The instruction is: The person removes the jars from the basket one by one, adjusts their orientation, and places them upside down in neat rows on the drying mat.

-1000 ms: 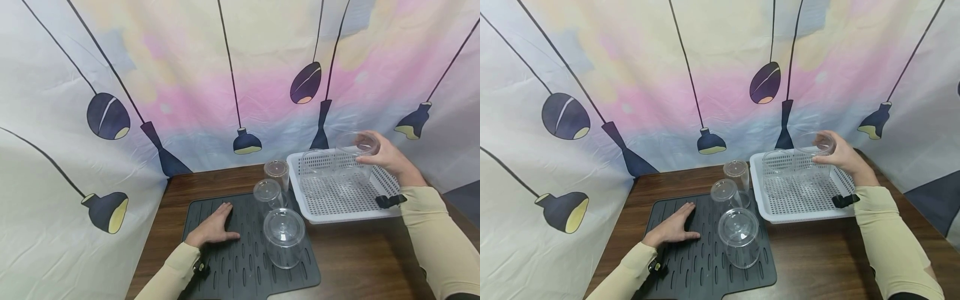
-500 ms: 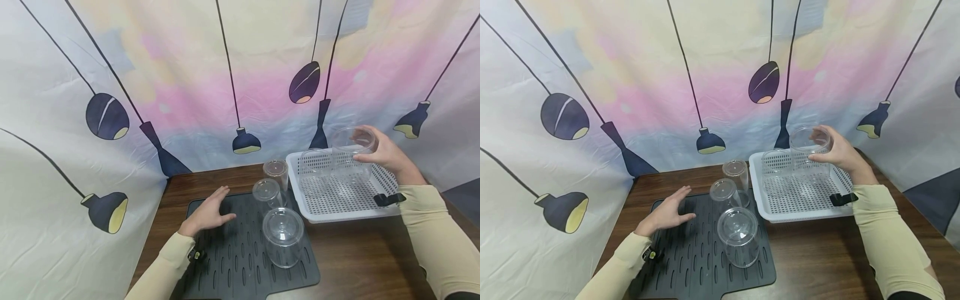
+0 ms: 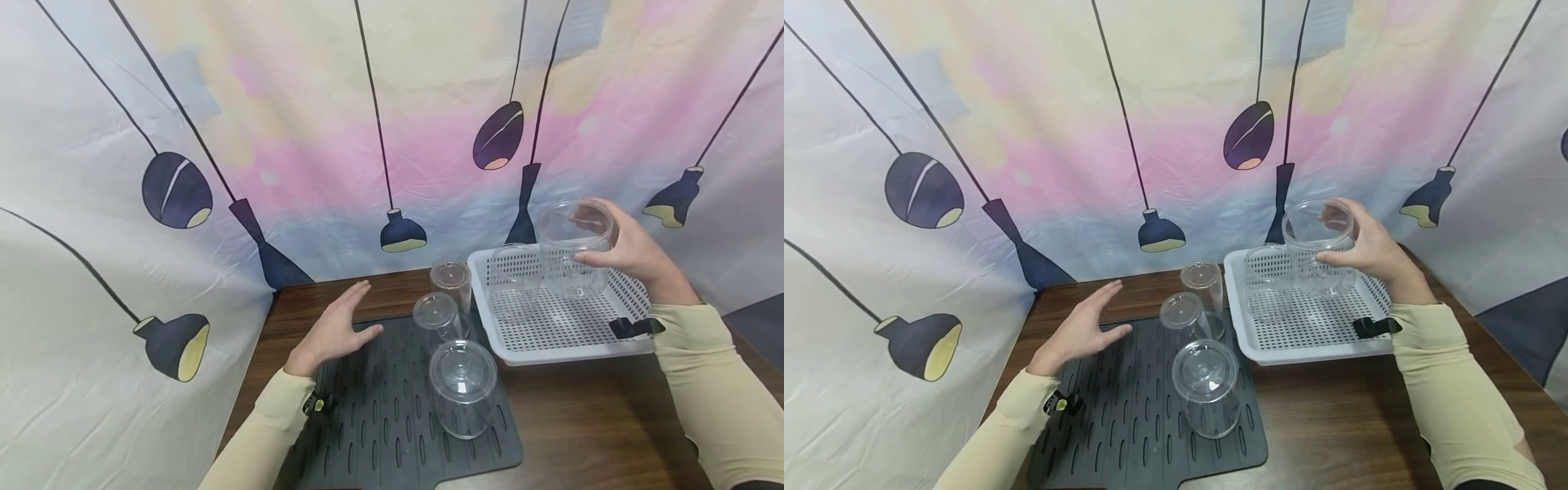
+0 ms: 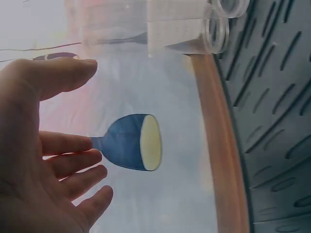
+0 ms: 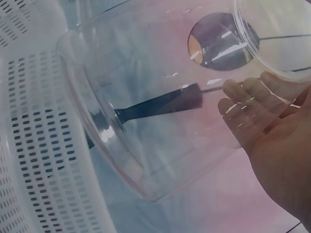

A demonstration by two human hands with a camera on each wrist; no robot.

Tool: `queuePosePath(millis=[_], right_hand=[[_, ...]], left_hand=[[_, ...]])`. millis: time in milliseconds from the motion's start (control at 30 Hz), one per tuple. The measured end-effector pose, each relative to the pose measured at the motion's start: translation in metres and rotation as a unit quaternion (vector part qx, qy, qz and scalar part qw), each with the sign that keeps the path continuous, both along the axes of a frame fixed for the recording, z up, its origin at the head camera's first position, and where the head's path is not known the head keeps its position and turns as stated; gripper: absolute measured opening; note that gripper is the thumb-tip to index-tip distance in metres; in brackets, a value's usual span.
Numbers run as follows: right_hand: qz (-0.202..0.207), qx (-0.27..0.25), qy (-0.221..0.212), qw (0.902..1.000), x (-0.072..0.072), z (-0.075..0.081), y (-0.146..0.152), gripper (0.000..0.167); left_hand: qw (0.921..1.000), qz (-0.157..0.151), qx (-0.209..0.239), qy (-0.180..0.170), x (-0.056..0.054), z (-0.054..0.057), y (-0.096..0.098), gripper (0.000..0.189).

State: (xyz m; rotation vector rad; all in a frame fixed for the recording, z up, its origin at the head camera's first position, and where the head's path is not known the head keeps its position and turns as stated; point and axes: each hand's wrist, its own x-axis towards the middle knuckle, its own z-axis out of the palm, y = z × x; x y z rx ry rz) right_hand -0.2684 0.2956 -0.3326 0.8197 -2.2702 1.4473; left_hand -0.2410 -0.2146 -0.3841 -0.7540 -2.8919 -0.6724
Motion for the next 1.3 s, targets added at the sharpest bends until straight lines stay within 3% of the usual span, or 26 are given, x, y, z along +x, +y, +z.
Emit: queuePosePath(millis=[200,867,1300], right_hand=[[-0.003,0.01,0.028,0.9995,0.004,0.008,-0.006,0.092],[-0.02,0.004,0.056,0.9982,0.019,0.03,-0.025,0.099],[-0.041,0.05,0.096,0.9933,0.022,0.038,-0.039,0.107]], left_hand=[[0.9996,0.001,0.015,0.023,0.001,0.012,0.004,0.081],[0.9941,-0.036,0.054,0.087,0.01,0.048,0.023,0.081],[0.9919,-0.042,0.076,0.093,0.013,0.062,0.036,0.085]])
